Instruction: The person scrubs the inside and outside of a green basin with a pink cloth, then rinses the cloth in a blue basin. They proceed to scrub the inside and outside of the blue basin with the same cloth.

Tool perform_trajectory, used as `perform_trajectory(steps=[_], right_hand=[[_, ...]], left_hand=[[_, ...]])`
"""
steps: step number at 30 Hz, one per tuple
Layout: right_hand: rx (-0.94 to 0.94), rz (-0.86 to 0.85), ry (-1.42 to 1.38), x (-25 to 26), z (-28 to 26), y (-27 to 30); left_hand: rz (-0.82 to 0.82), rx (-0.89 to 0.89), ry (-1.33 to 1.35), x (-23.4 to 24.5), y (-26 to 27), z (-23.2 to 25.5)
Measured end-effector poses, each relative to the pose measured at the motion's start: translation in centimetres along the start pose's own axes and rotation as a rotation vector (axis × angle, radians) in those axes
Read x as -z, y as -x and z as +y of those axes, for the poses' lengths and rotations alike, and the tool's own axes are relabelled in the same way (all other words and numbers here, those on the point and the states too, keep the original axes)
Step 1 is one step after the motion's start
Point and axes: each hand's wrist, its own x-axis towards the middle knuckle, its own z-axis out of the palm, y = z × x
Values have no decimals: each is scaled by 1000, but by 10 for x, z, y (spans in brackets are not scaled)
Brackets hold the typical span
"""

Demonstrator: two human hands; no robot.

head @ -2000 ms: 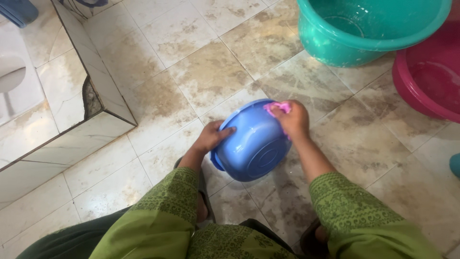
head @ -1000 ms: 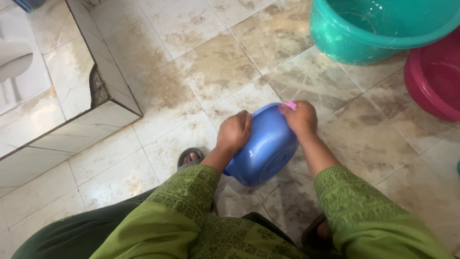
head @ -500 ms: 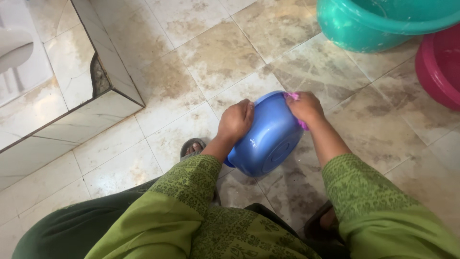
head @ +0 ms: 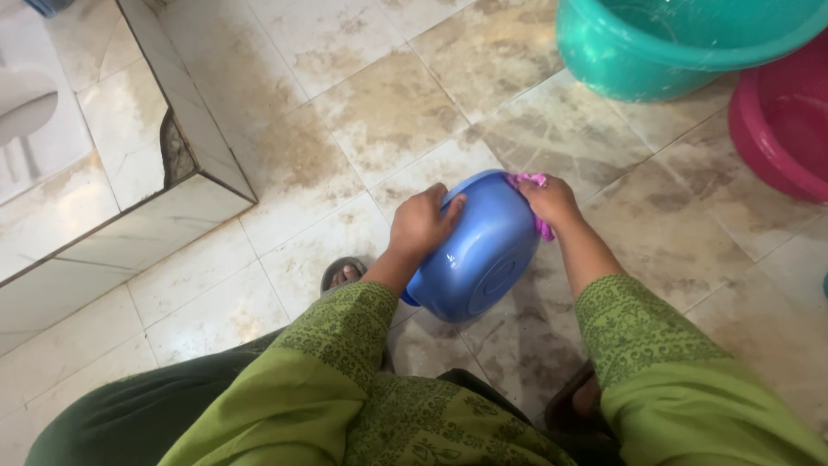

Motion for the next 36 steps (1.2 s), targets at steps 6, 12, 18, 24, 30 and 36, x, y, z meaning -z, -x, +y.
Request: perform_trajectory(steps=[6,12,18,24,30,36], right_hand=[[20,174,-61,-10,-43,48],[930,440,169,-34,-40,102],[680,659,-125,21,-27,52],[588,618,-334,105,-63,48],[939,810,-86,90,-97,89],[963,706,-4,56,-90,99]], left_hand=[[140,127,132,-25,-16,-14],[198,151,289,-62,-40,-35],[183,-21,492,-44,-16,30],[193,-192,807,-15,5,101],[226,-86,1058,-17,-20,96],[160,-33,1009,-34,-50,67]])
